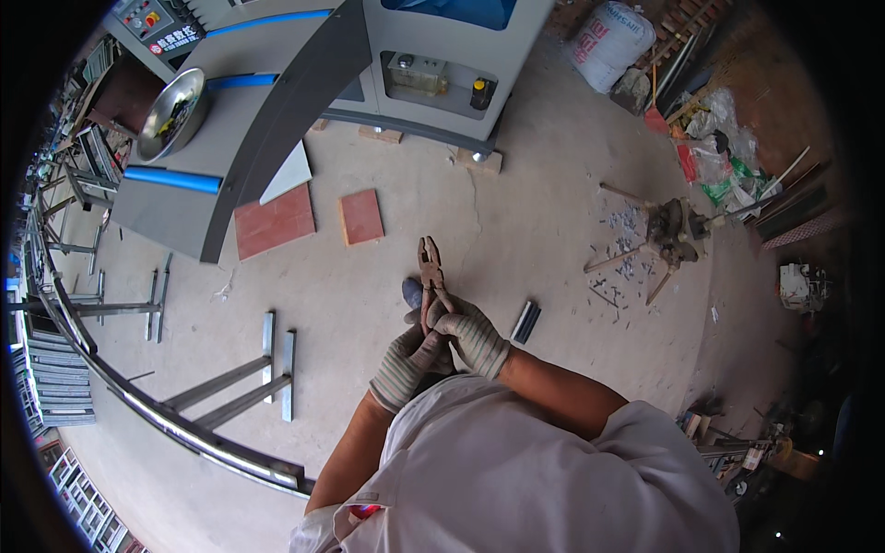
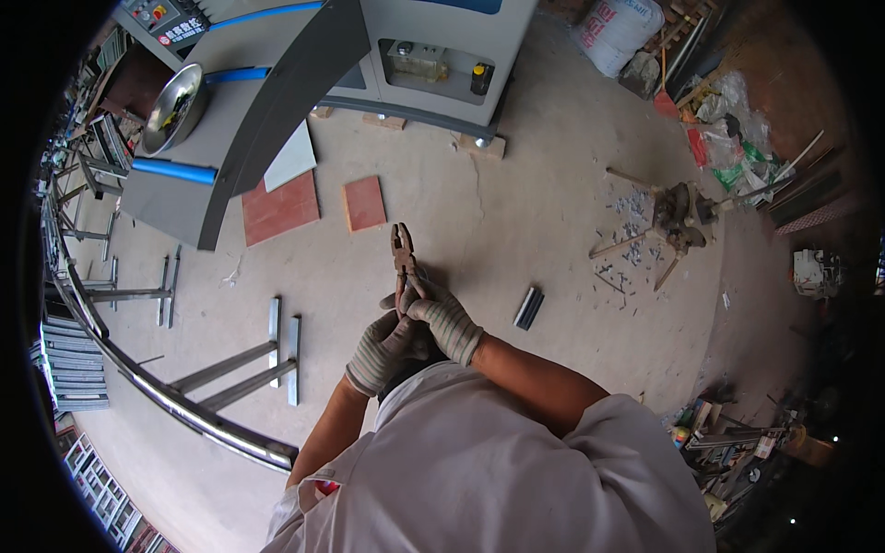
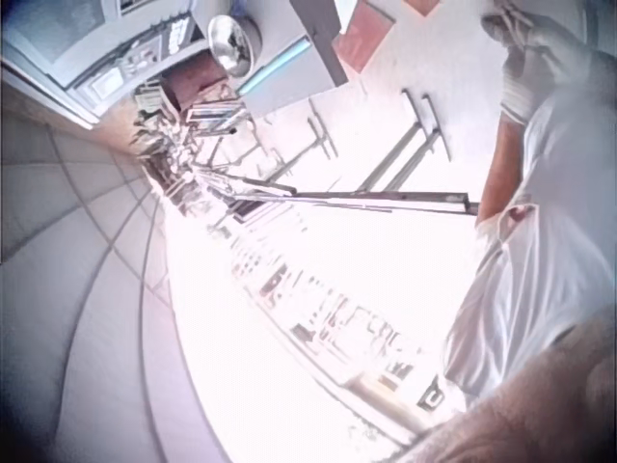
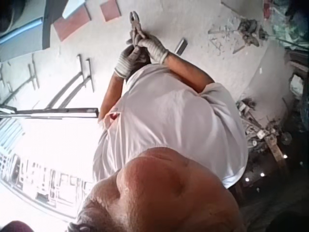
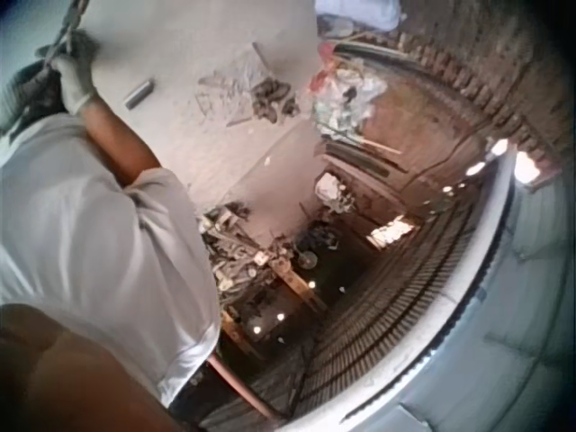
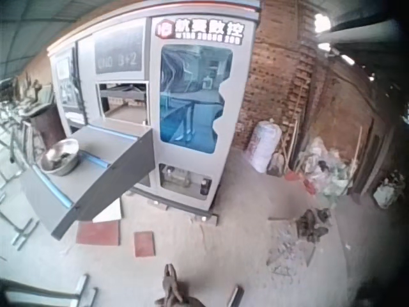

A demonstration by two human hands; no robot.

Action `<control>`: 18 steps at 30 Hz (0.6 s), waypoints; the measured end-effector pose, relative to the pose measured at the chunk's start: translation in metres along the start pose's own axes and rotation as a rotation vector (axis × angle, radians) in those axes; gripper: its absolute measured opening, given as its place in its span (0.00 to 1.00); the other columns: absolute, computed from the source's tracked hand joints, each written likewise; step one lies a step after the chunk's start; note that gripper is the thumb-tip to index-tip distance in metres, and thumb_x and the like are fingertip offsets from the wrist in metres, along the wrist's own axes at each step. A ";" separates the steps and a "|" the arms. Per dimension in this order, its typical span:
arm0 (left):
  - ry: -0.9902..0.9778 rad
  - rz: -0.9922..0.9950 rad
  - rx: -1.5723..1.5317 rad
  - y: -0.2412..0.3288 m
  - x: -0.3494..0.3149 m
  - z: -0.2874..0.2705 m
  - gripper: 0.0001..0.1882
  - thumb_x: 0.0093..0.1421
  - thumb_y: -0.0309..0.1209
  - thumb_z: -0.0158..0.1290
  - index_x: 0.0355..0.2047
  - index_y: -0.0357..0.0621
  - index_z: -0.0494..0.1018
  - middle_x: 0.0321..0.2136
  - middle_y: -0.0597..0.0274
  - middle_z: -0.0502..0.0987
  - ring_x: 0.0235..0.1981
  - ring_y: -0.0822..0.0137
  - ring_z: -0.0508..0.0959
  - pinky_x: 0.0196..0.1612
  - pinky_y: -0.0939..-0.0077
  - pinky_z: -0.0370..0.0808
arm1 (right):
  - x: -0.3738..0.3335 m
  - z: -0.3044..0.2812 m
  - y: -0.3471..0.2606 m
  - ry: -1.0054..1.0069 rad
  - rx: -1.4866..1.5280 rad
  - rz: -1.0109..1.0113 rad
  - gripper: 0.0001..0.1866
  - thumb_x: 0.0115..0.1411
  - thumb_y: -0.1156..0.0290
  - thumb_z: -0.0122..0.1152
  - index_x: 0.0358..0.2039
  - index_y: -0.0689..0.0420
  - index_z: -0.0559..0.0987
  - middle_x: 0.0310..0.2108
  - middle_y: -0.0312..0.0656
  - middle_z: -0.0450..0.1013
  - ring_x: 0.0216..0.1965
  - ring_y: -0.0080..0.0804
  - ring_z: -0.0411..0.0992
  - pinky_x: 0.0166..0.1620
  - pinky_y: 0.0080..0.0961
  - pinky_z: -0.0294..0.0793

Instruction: The person retrieves a bottle of oil from a machine, applies it to the pivot of a pair of pliers, and then uses a metal rod to scrape and clean the pliers' jaws while seated on the floor.

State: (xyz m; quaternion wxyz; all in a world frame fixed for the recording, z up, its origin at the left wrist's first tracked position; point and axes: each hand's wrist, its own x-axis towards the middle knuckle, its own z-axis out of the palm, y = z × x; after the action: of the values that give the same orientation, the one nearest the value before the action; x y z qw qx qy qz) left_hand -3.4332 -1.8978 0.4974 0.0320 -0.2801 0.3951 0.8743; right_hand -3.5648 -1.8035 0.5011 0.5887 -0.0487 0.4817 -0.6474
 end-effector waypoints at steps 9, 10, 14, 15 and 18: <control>0.172 -0.009 -0.252 0.088 0.147 -0.056 0.20 0.72 0.41 0.47 0.54 0.36 0.69 0.45 0.52 0.79 0.47 0.58 0.81 0.49 0.62 0.80 | 0.187 -0.040 -0.073 -0.016 -0.318 0.005 0.12 0.60 0.74 0.52 0.44 0.51 0.75 0.34 0.30 0.69 0.33 0.19 0.67 0.35 0.20 0.71; 0.198 -0.002 -0.289 0.097 0.158 -0.061 0.21 0.73 0.41 0.46 0.54 0.36 0.69 0.46 0.50 0.79 0.48 0.56 0.81 0.50 0.61 0.81 | 0.200 -0.050 -0.081 -0.032 -0.362 0.158 0.10 0.62 0.73 0.51 0.44 0.51 0.74 0.33 0.28 0.68 0.32 0.16 0.64 0.34 0.18 0.69; 0.283 0.072 -0.381 0.101 0.195 -0.085 0.23 0.72 0.41 0.46 0.54 0.31 0.67 0.50 0.43 0.77 0.49 0.50 0.81 0.48 0.57 0.82 | 0.267 -0.088 -0.086 -0.145 -0.588 0.001 0.11 0.69 0.61 0.55 0.44 0.54 0.74 0.32 0.31 0.67 0.34 0.19 0.64 0.41 0.21 0.70; 0.328 0.059 -0.395 0.099 0.206 -0.091 0.22 0.72 0.41 0.46 0.53 0.32 0.68 0.50 0.43 0.77 0.49 0.50 0.81 0.48 0.56 0.82 | 0.291 -0.107 -0.088 -0.149 -0.675 -0.065 0.11 0.70 0.60 0.55 0.43 0.55 0.74 0.32 0.31 0.68 0.34 0.20 0.64 0.41 0.22 0.70; 0.491 0.023 -0.419 0.080 0.231 -0.101 0.19 0.72 0.39 0.47 0.52 0.34 0.69 0.50 0.42 0.77 0.48 0.50 0.81 0.46 0.56 0.82 | 0.378 -0.168 -0.110 0.003 -0.912 -0.030 0.15 0.65 0.57 0.62 0.41 0.56 0.76 0.33 0.35 0.73 0.36 0.22 0.69 0.46 0.22 0.72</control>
State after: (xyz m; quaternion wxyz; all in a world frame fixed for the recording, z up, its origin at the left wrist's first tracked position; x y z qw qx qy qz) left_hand -3.6023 -2.0625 0.3788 -0.1323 -0.4786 0.2053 0.8434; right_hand -3.8640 -2.0319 0.2962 0.4972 -0.3089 0.7175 -0.3776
